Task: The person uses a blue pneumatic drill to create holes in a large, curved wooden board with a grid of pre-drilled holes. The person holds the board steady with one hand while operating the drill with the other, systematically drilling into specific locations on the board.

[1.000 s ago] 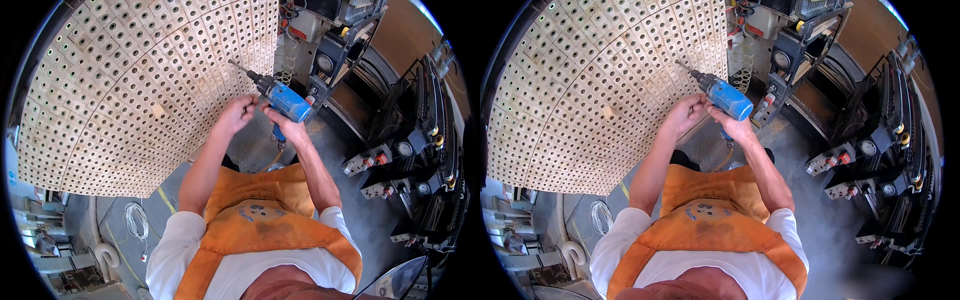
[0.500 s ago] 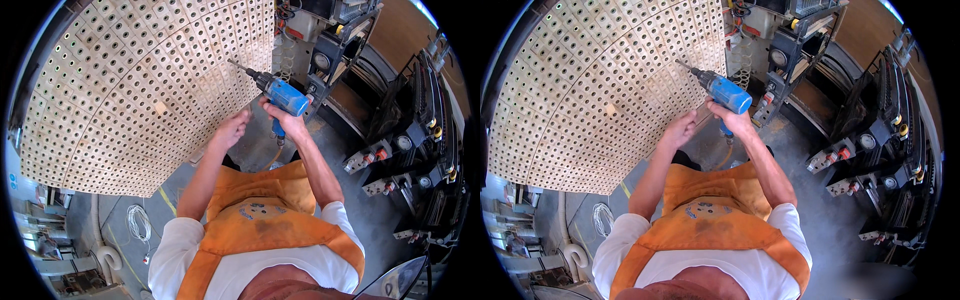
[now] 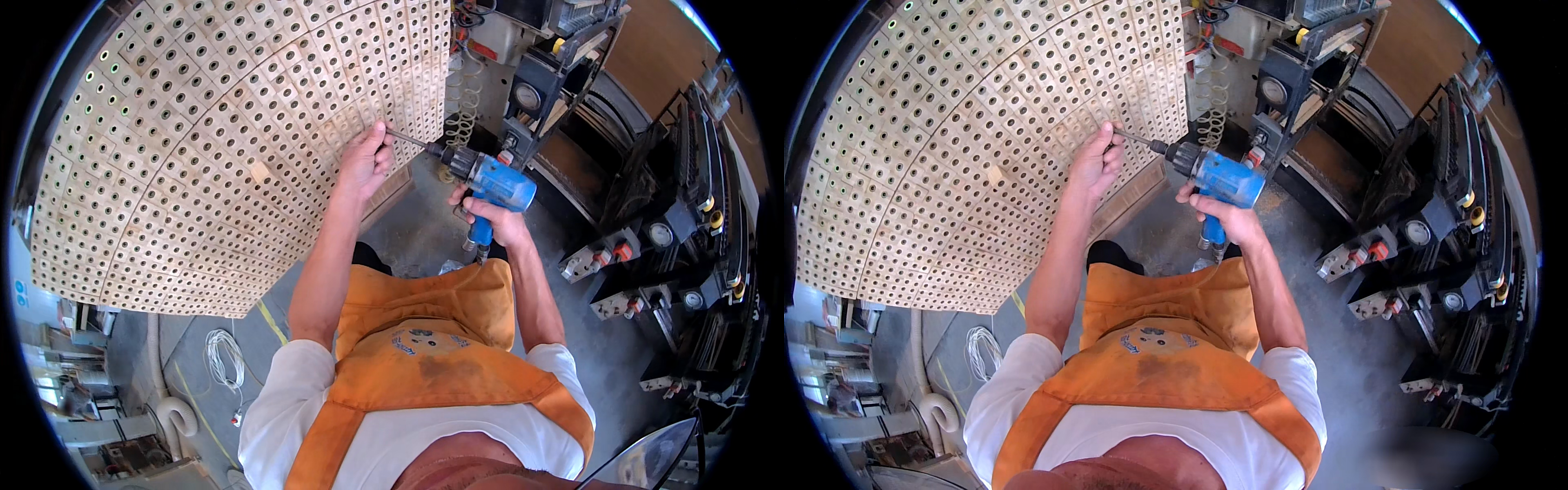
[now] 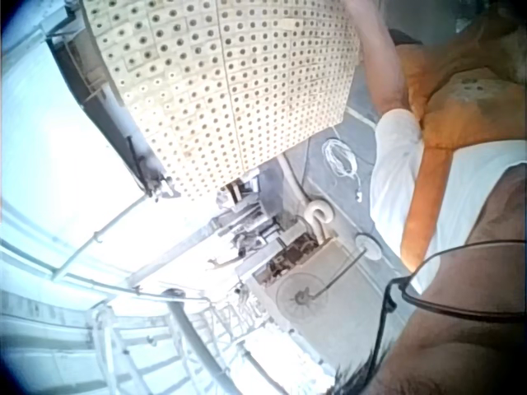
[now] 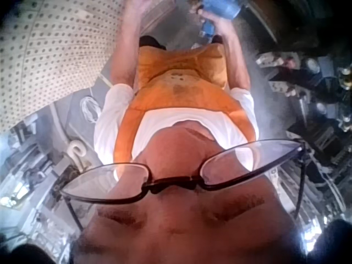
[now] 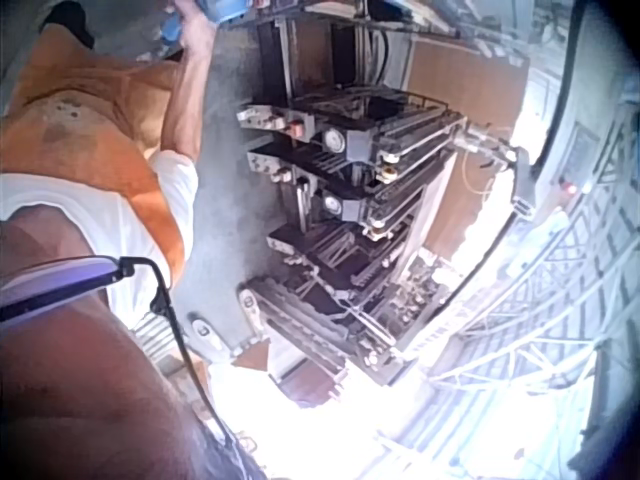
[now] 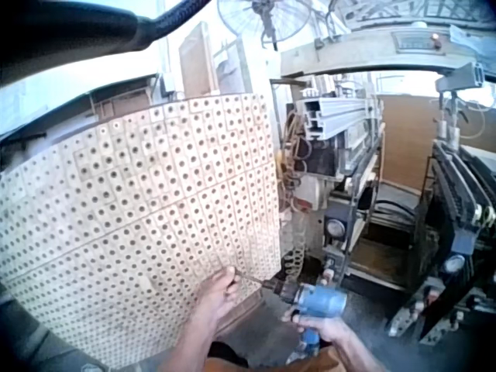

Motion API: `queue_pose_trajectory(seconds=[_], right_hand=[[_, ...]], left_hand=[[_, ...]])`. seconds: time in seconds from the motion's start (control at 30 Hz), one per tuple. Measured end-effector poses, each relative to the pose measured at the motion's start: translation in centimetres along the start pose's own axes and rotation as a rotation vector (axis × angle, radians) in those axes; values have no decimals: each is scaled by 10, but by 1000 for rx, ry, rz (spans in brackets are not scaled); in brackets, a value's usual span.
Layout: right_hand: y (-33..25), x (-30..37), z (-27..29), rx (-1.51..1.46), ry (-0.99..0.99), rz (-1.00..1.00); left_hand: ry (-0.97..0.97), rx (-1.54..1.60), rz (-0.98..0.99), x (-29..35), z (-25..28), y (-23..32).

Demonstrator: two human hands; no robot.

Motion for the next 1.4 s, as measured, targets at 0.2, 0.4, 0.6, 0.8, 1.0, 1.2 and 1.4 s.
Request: queue_pose_trajectory(seconds=[0.2,0.4,0.6,0.8,1.0,1.2,1.4], right_hand=[[6,-13,-23,189,107,86],[16,-36,-37,51,93,89],[3,-33,-46,175,137,126],[-1,-33,-51,241,105,174],[0,-38,-54,259,79,216],[-6,-32,-58,221,88,206],[4,-33,-54,205,100,111]], left_hand=[[73,101,-43,-20,1,12],[-57,24,-7,-19,4,0],[-138,9,346,21,16,-104],[-85,39,406,56,20,-134],[-92,65,289,51,30,-95],[15,43,-7,23,31,-11],[83,104,-49,0,29,12]])
Point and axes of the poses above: each hand's wrist, its own x-axis away from the middle knuckle, its own z-axis out of the back of the hand, y = z × x, the point moved 9 cm from there along -x, towards the middle knuckle, and after that the axes turned 11 degrees about -x, right-handed, at the moved point
